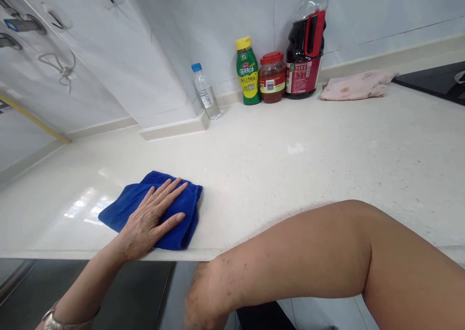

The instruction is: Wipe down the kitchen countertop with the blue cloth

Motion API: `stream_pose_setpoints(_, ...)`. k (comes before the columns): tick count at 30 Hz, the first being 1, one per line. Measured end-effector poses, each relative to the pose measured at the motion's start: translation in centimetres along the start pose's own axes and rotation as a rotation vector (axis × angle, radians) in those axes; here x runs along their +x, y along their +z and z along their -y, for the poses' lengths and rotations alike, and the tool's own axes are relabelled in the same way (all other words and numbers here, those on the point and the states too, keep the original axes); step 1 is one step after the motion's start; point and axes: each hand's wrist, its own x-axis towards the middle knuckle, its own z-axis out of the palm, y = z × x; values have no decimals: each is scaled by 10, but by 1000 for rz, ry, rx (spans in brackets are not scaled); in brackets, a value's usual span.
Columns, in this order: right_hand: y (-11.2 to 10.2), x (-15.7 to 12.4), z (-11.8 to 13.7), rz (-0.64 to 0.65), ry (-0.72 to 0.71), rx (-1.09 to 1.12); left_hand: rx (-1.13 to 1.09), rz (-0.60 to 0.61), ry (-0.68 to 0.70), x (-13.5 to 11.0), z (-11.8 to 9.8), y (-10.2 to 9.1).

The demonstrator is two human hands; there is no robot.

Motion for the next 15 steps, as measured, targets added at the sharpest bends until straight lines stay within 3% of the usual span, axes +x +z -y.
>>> stream_pose_setpoints(4, -22, -5, 9, 183, -11, -44, 0, -1, -87, -11, 42, -3)
stream_pose_setpoints(7, -39, -11, 15, 314, 21, -103, 21, -38, -139, -18, 60, -3)
stream_pose_setpoints(10, -47, -15, 18, 355, 9, -119, 45, -78, -135, -22, 60, -1)
stream_pose_setpoints(15, -41, -9, 14, 272, 19, -128, 108, -174, -155, -25, 40, 8)
